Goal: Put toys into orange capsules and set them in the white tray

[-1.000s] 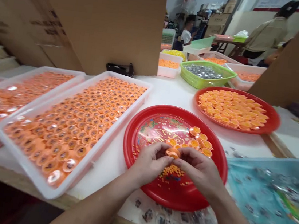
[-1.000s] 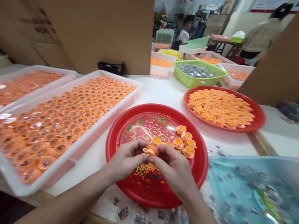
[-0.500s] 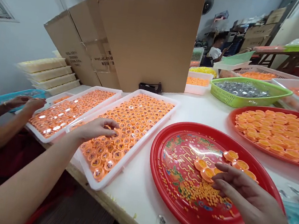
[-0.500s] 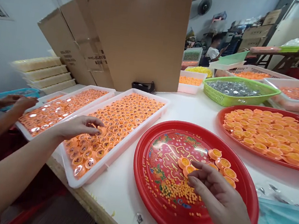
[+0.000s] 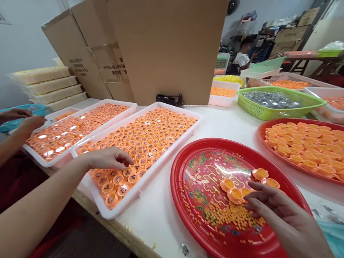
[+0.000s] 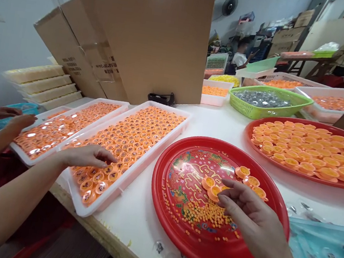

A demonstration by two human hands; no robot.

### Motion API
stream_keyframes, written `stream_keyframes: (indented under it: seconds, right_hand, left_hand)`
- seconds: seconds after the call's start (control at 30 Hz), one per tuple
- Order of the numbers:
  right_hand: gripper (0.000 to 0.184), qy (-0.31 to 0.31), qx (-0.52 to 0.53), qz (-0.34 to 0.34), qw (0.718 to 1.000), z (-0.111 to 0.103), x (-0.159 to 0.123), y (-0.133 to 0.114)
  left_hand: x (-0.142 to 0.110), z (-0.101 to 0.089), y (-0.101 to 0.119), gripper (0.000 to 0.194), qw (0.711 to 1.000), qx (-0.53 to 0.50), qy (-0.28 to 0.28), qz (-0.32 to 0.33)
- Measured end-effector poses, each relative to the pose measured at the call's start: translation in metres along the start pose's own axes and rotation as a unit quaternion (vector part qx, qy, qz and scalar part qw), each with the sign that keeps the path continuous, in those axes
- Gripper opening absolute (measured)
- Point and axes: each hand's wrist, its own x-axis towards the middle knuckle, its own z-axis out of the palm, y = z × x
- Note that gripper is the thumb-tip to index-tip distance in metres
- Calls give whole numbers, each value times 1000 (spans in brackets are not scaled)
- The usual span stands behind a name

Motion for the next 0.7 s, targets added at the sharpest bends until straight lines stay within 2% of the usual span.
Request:
stream_keyframes:
  seconds: [0.03, 0.1, 0.17, 0.2, 0.23, 0.3, 0.37, 0.4, 0.47, 0.57, 0.63, 0.7]
  right_hand:
    - [50, 3, 2, -1, 1000, -2, 0, -1]
    - [47, 15, 8, -4, 1000, -6, 0, -3]
    - [43, 35, 19, -11, 999, -9, 0, -5]
    - [42, 50, 23, -14, 998, -11, 0, -6]
    - [40, 64, 26, -17, 997, -13, 0, -7]
    - [37, 93, 29, -26, 995, -15, 0, -7]
    - [35, 108, 28, -35, 993, -17, 0, -7]
    - [35, 111, 26, -39, 993, -18, -1, -6]
    - [34, 116, 19, -47, 992, -20, -1, -4]
    - [31, 129, 17, -60, 990, -24, 0, -3]
    - [29, 145, 17, -72, 987, -29, 2, -5]
    - [26, 162, 5, -87, 983, -37, 2, -7]
  left_hand:
    - [-2, 1, 6, 31, 999, 30, 33, -2]
    - [-5, 6, 24, 26, 984, 99, 149, -6]
    - [-3, 21, 52, 25, 957, 134, 256, 19]
    - [1, 33, 69, 24, 949, 131, 281, 49]
    - [7, 47, 87, 23, 949, 116, 279, 94]
    - [28, 82, 121, 22, 949, 70, 234, 200]
    - [61, 119, 150, 37, 934, 48, 190, 297]
    - [80, 135, 161, 45, 931, 58, 177, 315]
    - [117, 159, 176, 49, 936, 109, 138, 306]
    - [155, 175, 184, 39, 940, 157, 100, 288]
    - [163, 178, 183, 32, 940, 155, 93, 289]
    - [159, 177, 180, 27, 943, 147, 97, 282]
